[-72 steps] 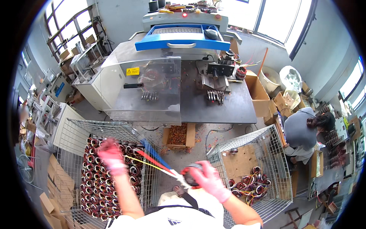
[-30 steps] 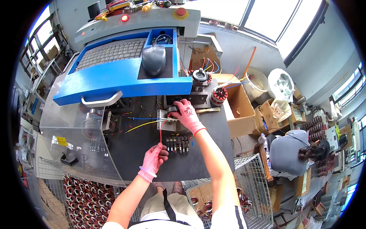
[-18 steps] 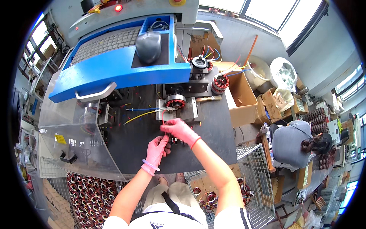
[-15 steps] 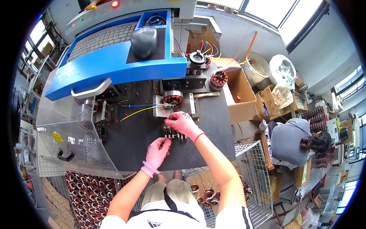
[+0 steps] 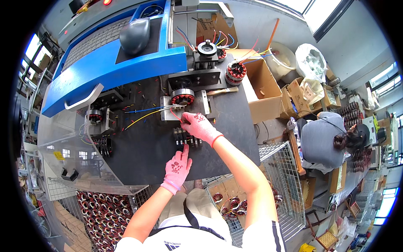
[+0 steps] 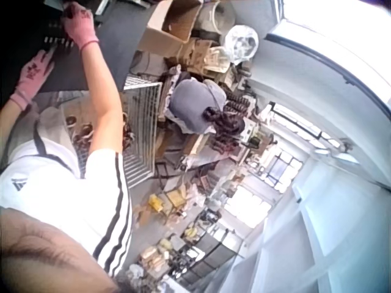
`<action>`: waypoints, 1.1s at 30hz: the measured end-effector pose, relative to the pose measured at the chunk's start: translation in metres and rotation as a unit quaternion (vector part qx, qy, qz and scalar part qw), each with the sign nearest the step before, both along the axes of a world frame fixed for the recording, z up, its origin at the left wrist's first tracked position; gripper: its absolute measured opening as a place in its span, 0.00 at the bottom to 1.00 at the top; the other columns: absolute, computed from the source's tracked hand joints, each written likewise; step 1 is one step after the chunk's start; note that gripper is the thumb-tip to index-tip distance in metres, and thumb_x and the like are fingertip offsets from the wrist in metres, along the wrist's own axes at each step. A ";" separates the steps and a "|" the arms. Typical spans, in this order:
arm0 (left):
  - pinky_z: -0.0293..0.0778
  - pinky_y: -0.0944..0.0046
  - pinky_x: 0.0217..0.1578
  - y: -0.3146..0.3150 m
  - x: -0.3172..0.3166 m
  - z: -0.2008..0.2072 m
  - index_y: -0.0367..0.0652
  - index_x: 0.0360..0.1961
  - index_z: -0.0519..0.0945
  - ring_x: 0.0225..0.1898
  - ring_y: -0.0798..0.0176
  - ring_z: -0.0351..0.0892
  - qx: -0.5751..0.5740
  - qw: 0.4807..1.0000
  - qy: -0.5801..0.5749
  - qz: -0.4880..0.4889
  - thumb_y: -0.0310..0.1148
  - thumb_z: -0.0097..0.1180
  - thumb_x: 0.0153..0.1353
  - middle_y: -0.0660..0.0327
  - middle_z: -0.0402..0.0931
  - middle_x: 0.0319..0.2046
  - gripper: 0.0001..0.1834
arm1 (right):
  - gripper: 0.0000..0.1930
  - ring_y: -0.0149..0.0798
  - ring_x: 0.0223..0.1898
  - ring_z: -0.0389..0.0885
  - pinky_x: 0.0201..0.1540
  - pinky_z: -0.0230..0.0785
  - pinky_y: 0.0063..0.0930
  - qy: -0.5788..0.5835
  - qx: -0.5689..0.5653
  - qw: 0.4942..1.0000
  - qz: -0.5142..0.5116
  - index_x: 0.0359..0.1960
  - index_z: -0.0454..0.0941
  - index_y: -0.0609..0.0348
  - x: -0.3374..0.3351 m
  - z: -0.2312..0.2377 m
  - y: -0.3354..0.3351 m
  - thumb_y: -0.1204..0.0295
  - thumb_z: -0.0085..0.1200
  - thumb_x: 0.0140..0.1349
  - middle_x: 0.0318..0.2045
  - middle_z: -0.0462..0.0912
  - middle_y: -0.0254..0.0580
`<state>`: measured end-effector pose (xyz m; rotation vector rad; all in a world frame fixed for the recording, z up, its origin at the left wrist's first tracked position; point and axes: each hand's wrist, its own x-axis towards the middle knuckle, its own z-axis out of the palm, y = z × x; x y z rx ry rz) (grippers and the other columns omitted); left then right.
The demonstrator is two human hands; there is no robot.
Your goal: The person connects the colored wires of a stator component to a terminal on a testing machine and kemudian transfers the stator into a wire storage basket.
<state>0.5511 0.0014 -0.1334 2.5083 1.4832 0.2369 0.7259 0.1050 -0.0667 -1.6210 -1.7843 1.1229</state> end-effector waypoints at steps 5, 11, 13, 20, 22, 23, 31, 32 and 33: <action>0.75 0.57 0.28 0.000 0.003 -0.005 0.47 0.63 0.66 0.34 0.63 0.77 0.019 0.996 0.087 -0.024 0.42 0.52 0.61 0.62 0.69 0.37 0.29 | 0.10 0.51 0.35 0.81 0.40 0.71 0.37 0.004 0.002 1.000 0.005 0.38 0.75 0.61 -0.004 -0.004 0.000 0.69 0.56 0.58 0.31 0.82 0.50; 0.75 0.58 0.29 0.002 0.001 -0.009 0.46 0.61 0.68 0.34 0.64 0.77 0.021 0.997 0.075 -0.029 0.40 0.51 0.61 0.62 0.70 0.38 0.26 | 0.10 0.53 0.37 0.81 0.40 0.71 0.39 -0.032 0.020 0.999 0.011 0.38 0.75 0.61 -0.006 -0.001 -0.002 0.69 0.56 0.58 0.31 0.82 0.50; 0.75 0.58 0.29 0.003 0.000 -0.007 0.46 0.60 0.69 0.34 0.63 0.77 0.025 0.997 0.068 -0.028 0.40 0.50 0.61 0.62 0.70 0.38 0.26 | 0.11 0.53 0.38 0.81 0.40 0.71 0.40 -0.040 0.037 0.998 0.016 0.38 0.75 0.61 -0.006 -0.005 -0.003 0.68 0.57 0.58 0.31 0.82 0.51; 0.74 0.59 0.29 0.014 -0.013 -0.004 0.46 0.57 0.71 0.31 0.65 0.76 -0.008 0.956 -0.290 0.034 0.33 0.56 0.60 0.61 0.72 0.38 0.23 | 0.11 0.53 0.37 0.81 0.40 0.71 0.41 -0.066 0.074 0.995 0.008 0.37 0.75 0.61 -0.009 -0.021 -0.004 0.68 0.57 0.57 0.31 0.82 0.50; 0.67 0.74 0.23 0.050 -0.014 0.033 0.43 0.45 0.74 0.24 0.78 0.66 -0.204 0.708 -0.637 0.228 0.34 0.57 0.64 0.66 0.72 0.30 0.11 | 0.11 0.53 0.36 0.81 0.40 0.72 0.41 -0.056 0.100 0.993 -0.016 0.36 0.75 0.61 -0.007 -0.023 -0.008 0.67 0.57 0.57 0.31 0.82 0.49; 0.59 0.80 0.18 0.078 -0.025 0.050 0.47 0.46 0.74 0.20 0.79 0.67 -0.165 0.670 -0.689 0.222 0.38 0.58 0.65 0.68 0.74 0.26 0.12 | 0.11 0.54 0.36 0.81 0.40 0.72 0.42 -0.040 0.114 0.992 -0.036 0.36 0.75 0.61 -0.007 -0.022 -0.011 0.66 0.57 0.57 0.31 0.83 0.49; 0.68 0.76 0.25 0.109 -0.040 0.100 0.42 0.50 0.75 0.30 0.71 0.76 -0.269 0.579 -0.763 0.102 0.54 0.44 0.69 0.63 0.77 0.37 0.26 | 0.21 0.24 0.23 0.70 0.26 0.62 0.20 0.408 -0.250 0.875 -0.074 0.31 0.78 0.58 -0.046 0.003 0.012 0.51 0.53 0.65 0.20 0.74 0.28; 0.68 0.75 0.24 0.092 -0.035 0.096 0.42 0.50 0.75 0.30 0.71 0.76 -0.308 0.615 -0.723 0.062 0.52 0.45 0.69 0.63 0.78 0.36 0.24 | 0.20 0.24 0.23 0.71 0.26 0.63 0.20 0.477 -0.296 0.826 -0.048 0.30 0.77 0.57 -0.046 -0.002 0.016 0.50 0.54 0.64 0.20 0.75 0.27; 0.69 0.75 0.25 0.074 -0.025 0.094 0.41 0.50 0.75 0.29 0.72 0.75 -0.311 0.645 -0.696 0.056 0.48 0.47 0.69 0.63 0.77 0.36 0.21 | 0.18 0.23 0.22 0.70 0.24 0.61 0.18 0.476 -0.252 0.842 -0.031 0.30 0.77 0.57 -0.048 -0.008 0.019 0.54 0.56 0.64 0.21 0.75 0.28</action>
